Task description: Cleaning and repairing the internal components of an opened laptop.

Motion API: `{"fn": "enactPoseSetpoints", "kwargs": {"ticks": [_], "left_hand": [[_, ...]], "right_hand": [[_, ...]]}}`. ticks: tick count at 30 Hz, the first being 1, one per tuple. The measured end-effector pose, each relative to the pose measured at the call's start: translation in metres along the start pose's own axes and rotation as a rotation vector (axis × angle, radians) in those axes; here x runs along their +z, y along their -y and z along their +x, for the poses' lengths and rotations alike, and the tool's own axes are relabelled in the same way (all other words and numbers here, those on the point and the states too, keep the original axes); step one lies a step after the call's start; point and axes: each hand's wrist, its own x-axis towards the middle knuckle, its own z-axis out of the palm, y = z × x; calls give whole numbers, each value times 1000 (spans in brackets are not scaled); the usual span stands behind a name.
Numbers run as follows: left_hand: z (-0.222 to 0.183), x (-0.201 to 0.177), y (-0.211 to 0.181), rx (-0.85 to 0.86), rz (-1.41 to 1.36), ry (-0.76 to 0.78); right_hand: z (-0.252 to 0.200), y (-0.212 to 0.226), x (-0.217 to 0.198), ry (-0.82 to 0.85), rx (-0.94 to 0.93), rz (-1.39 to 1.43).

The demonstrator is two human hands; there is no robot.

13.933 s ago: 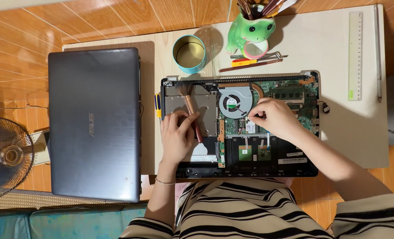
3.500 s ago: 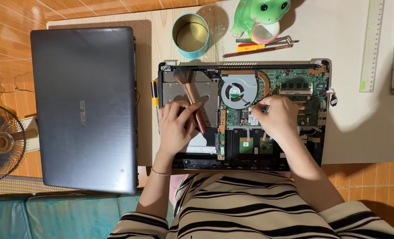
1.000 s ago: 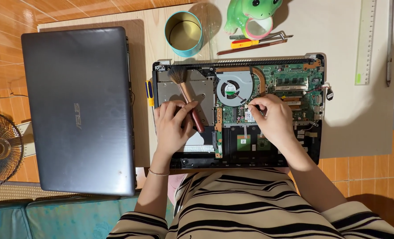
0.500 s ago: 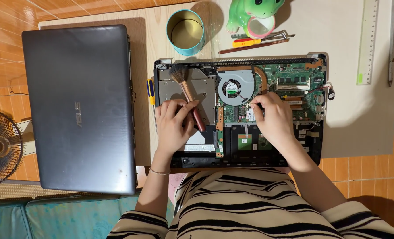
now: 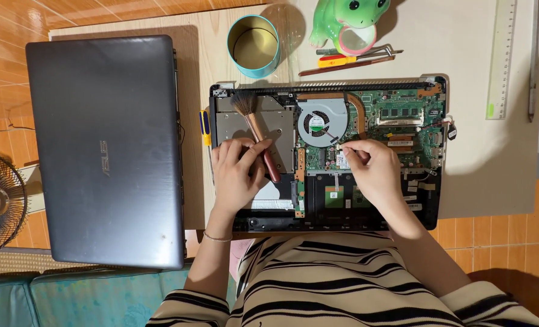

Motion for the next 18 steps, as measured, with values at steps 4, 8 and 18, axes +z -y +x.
{"fn": "enactPoseSetpoints", "kwargs": {"ticks": [4, 8, 18], "left_hand": [[1, 0, -1, -4, -5, 15], [0, 0, -1, 8, -1, -4], [1, -1, -2, -4, 2, 6]], "right_hand": [[-3, 2, -9, 75, -16, 262], [0, 2, -10, 104, 2, 239], [0, 7, -9, 80, 89, 162]]}}
